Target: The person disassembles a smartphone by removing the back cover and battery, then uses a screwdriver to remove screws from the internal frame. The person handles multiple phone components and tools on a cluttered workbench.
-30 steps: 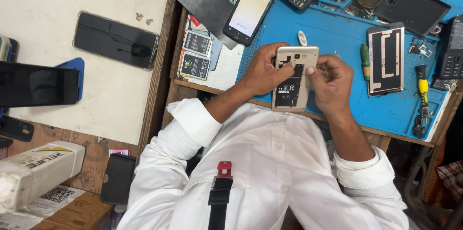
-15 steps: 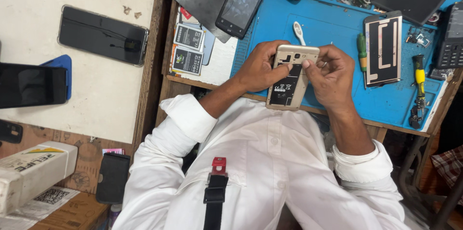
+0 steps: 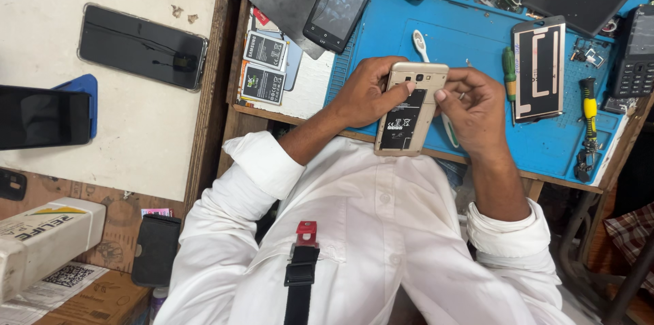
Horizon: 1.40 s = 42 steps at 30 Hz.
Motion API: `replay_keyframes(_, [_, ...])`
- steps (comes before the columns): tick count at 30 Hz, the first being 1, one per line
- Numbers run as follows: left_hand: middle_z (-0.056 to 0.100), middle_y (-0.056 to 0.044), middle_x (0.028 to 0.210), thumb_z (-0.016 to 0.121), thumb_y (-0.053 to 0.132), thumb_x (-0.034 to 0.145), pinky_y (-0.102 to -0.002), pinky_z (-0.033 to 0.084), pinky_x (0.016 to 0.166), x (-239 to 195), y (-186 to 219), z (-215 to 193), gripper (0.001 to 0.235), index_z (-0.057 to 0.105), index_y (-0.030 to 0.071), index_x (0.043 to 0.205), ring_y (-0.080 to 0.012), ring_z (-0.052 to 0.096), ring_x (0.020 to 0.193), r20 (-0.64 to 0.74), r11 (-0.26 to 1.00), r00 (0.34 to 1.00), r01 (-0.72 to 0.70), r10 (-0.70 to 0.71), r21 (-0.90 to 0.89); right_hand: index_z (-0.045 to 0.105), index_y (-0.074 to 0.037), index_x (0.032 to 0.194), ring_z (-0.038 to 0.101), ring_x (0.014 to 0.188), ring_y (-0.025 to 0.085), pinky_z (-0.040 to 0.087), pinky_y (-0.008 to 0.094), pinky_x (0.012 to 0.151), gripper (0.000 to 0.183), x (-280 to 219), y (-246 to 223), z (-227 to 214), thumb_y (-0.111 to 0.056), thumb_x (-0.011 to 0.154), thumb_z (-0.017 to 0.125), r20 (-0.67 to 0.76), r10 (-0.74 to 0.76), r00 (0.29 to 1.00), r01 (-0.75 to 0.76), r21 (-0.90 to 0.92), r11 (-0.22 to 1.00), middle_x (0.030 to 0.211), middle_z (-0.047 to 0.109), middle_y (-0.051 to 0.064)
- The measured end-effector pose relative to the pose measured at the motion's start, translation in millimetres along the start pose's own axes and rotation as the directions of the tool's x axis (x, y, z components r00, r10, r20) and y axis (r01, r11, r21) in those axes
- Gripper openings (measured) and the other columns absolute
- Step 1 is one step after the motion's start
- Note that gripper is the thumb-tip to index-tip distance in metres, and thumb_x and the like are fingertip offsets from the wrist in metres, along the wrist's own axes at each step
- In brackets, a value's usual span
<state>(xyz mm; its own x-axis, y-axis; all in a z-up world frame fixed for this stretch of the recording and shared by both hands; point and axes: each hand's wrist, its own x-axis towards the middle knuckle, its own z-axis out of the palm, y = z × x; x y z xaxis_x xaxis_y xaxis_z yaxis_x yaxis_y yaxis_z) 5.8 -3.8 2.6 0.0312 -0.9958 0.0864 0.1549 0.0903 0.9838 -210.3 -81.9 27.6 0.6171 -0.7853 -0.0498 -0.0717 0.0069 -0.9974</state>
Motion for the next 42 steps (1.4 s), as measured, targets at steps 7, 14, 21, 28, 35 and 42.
replay_keyframes(7, [0.074,-0.005,0.085,0.074,0.017,0.094,-0.025,0.057,0.065,4,6,3,0.018,0.071,0.001,0.104,-0.0065,0.068,0.076,-0.038,0.997,0.999,-0.024,0.027,0.078,0.063,0.009,0.121,0.068,0.082,0.008,0.058,0.021,0.072,0.020,-4,-7,10,0.008,0.101,0.064,-0.062,0.004,0.998,-0.007,-0.059,0.998,0.098,0.073,0.009])
replay_keyframes(14, [0.072,-0.003,0.081,0.073,0.016,0.094,-0.025,0.054,0.062,1,3,5,0.015,0.071,0.002,0.099,-0.0057,0.066,0.072,-0.056,0.996,0.998,-0.009,0.014,0.093,0.063,0.009,0.123,0.068,0.083,0.008,0.059,0.022,0.072,0.022,-5,-11,15,0.008,0.101,0.065,-0.080,-0.017,0.997,0.010,-0.086,0.996,0.097,0.072,0.009])
replay_keyframes(21, [0.064,0.001,0.078,0.073,0.017,0.099,-0.024,0.048,0.060,2,-7,4,0.017,0.067,0.003,0.092,-0.0035,0.058,0.071,-0.071,0.998,0.997,-0.026,0.023,-0.048,0.066,0.008,0.114,0.067,0.080,0.008,0.056,0.021,0.070,0.012,-9,-8,16,0.008,0.103,0.068,-0.078,-0.048,0.996,0.041,-0.093,0.995,0.095,0.072,0.010])
replay_keyframes(28, [0.071,0.000,0.095,0.077,0.014,0.096,-0.022,0.056,0.075,3,-4,5,0.017,0.065,0.004,0.105,-0.0039,0.065,0.086,-0.085,0.979,0.995,-0.073,0.057,-0.191,0.065,0.004,0.108,0.065,0.076,0.006,0.054,0.020,0.066,0.010,-6,-8,25,0.005,0.099,0.070,-0.155,-0.076,0.985,0.058,-0.119,0.991,0.092,0.072,0.007])
replay_keyframes(35, [0.073,-0.004,0.098,0.081,0.009,0.092,-0.025,0.057,0.078,0,-3,9,0.019,0.066,0.005,0.103,-0.0074,0.068,0.088,-0.108,0.913,0.993,0.008,-0.057,-0.408,0.065,0.007,0.118,0.068,0.090,0.009,0.058,0.022,0.080,0.019,-11,-12,32,0.006,0.099,0.070,-0.087,-0.129,0.988,0.126,-0.034,0.991,0.102,0.072,0.008])
replay_keyframes(42, [0.072,-0.003,0.096,0.081,0.009,0.090,-0.026,0.058,0.079,-2,-3,6,0.020,0.066,0.006,0.103,-0.0091,0.068,0.087,-0.078,0.812,0.991,0.042,-0.107,-0.583,0.063,0.009,0.128,0.068,0.101,0.011,0.060,0.024,0.085,0.029,-17,-18,36,0.009,0.099,0.067,-0.024,-0.176,0.984,0.178,0.082,0.981,0.114,0.069,0.013])
